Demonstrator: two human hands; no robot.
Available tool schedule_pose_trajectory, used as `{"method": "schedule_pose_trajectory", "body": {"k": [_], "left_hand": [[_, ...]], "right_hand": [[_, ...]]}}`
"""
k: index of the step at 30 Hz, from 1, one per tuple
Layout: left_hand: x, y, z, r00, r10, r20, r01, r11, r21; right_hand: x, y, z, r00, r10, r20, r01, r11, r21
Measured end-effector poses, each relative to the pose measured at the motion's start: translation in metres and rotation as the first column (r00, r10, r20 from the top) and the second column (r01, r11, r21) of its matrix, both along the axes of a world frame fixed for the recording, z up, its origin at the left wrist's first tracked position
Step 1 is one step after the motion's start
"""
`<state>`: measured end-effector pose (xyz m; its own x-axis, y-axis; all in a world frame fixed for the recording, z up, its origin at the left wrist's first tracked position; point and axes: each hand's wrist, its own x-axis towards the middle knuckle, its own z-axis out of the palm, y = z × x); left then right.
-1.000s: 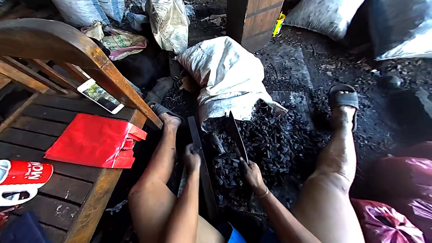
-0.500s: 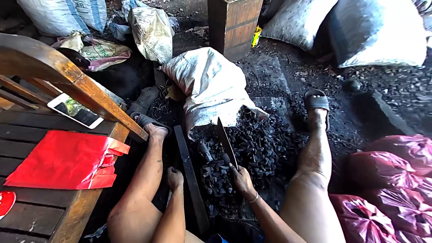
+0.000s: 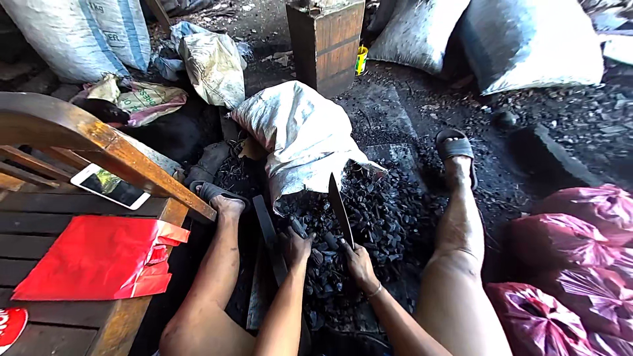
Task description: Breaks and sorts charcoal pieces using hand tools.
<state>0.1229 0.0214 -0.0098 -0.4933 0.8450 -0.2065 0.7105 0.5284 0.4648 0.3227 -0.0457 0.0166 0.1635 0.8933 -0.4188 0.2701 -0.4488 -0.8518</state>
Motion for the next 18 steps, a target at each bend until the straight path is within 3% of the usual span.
{"method": "schedule_pose_trajectory", "body": {"k": [2,5,7,10,12,15,18], "left_hand": [[-0.002,0.006,0.004,1.0,0.013,-0.014,-0.013,0.999,-0.047],[-0.026,0.006,0.034,0.996,-0.051,0.067,0.047,0.997,0.062],[-0.053,0.005,0.048,0.965,-0.125,0.229,0.088,0.983,0.164],[-0.085,-0.004,0.067,0.842,-0.193,0.503,0.098,0.973,0.209],[-0.1,-0.012,0.069,0.85,-0.269,0.453,0.209,0.961,0.179],[-0.112,-0.029,0.052,0.909,-0.359,0.211,0.373,0.928,-0.028],[-0.114,-0.048,0.027,0.941,-0.338,0.035,0.339,0.924,-0.176]], "right_hand": [[-0.001,-0.001,0.005,0.999,0.022,0.024,-0.023,1.0,0.01],[-0.005,-0.004,0.007,0.999,0.053,0.002,-0.053,0.999,0.009],[-0.009,-0.003,0.004,0.996,0.089,-0.01,-0.09,0.996,-0.011],[-0.019,-0.001,-0.005,0.991,0.135,-0.012,-0.136,0.991,-0.018],[-0.025,-0.003,-0.007,0.987,0.161,-0.006,-0.162,0.986,-0.031],[-0.031,-0.011,-0.001,0.972,0.233,0.032,-0.23,0.971,-0.061],[-0.038,-0.022,0.002,0.922,0.376,0.096,-0.365,0.924,-0.117]]}}
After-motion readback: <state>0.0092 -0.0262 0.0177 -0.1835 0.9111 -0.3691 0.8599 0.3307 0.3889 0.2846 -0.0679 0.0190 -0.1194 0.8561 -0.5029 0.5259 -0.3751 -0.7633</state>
